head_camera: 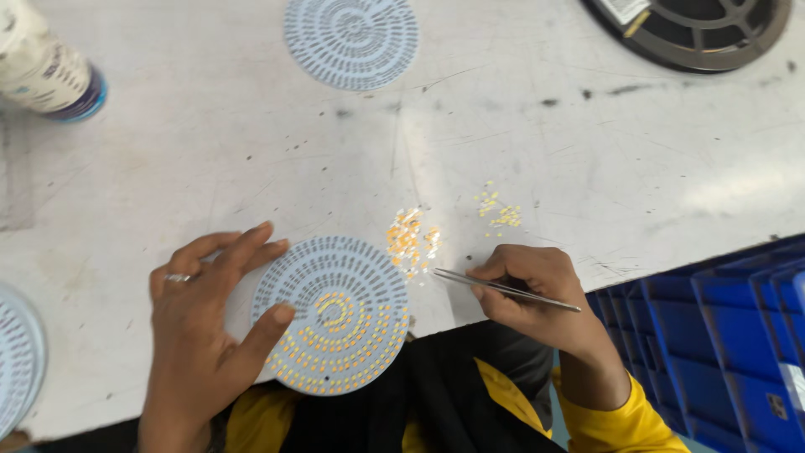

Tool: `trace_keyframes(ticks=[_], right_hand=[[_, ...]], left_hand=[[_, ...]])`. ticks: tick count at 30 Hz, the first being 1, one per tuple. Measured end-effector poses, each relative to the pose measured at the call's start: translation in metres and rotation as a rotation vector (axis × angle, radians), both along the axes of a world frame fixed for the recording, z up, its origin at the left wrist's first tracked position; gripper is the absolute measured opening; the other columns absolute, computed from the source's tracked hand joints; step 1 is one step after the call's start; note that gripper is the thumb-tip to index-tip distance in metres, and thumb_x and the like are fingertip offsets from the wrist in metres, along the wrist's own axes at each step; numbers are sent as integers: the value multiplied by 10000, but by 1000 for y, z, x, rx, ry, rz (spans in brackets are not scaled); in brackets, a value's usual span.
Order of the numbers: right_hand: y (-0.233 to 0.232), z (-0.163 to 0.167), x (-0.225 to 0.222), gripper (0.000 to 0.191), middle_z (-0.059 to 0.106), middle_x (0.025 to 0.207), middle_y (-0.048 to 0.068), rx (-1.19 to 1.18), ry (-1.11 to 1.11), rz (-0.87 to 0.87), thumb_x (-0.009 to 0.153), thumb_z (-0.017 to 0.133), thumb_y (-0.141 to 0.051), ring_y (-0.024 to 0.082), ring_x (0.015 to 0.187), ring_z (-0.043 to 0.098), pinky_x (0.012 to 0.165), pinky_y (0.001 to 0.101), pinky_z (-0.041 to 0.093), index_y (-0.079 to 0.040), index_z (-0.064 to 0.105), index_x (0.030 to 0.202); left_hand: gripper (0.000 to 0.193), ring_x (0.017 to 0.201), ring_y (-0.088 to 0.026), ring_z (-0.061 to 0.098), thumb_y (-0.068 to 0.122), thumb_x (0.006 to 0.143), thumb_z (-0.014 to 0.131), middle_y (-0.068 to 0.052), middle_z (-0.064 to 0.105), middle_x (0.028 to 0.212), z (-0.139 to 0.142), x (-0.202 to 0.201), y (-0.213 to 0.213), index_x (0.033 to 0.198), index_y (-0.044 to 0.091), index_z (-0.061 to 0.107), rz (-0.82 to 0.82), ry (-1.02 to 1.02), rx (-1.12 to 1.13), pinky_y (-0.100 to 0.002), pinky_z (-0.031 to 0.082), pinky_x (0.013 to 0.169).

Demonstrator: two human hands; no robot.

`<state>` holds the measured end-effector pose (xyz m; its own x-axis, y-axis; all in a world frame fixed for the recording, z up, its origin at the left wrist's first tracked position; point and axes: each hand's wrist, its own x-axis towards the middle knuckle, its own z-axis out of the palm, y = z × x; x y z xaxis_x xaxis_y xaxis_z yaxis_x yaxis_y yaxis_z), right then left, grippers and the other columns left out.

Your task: The person uses tweezers to pick small yellow LED components from a pile on the table and places them into empty slots on a circular LED panel. The left hand stabilizes the panel while the right hand performs the placement. The task continues throughout the clip without visible completion.

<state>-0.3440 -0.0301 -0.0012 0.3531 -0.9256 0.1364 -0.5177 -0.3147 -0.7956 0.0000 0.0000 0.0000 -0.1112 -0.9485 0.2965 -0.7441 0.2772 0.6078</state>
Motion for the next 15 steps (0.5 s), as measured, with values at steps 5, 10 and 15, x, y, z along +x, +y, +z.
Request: trace_keyframes(ticks=[5,10,15], right_hand=[[4,-8,-29,107,611,610,2,39,-27,-286,822,770,-68,26,546,482,488,210,361,2,762,902],[8,-16,-37,121,632,646,-29,-56,-17,-451,859,749,-64,-1,565,493,498,186,374,15,747,950],[10,-16,-41,108,620,609,-21,-110,45,-401,838,759,-68,9,523,486,473,197,355,5,747,915]], left_hand=[[720,1337,-247,521,415,820,703,-31,724,1172,-8,7,2,1421,51,546,-7,47,-3,-451,274,1136],[746,1370,-240,491,485,832,687,-22,721,1163,-22,15,5,1418,48,543,-4,-4,43,-463,239,1229],[808,1392,-253,469,569,827,644,-29,727,1133,-40,16,3,1417,29,531,-8,-134,58,-473,205,1236]])
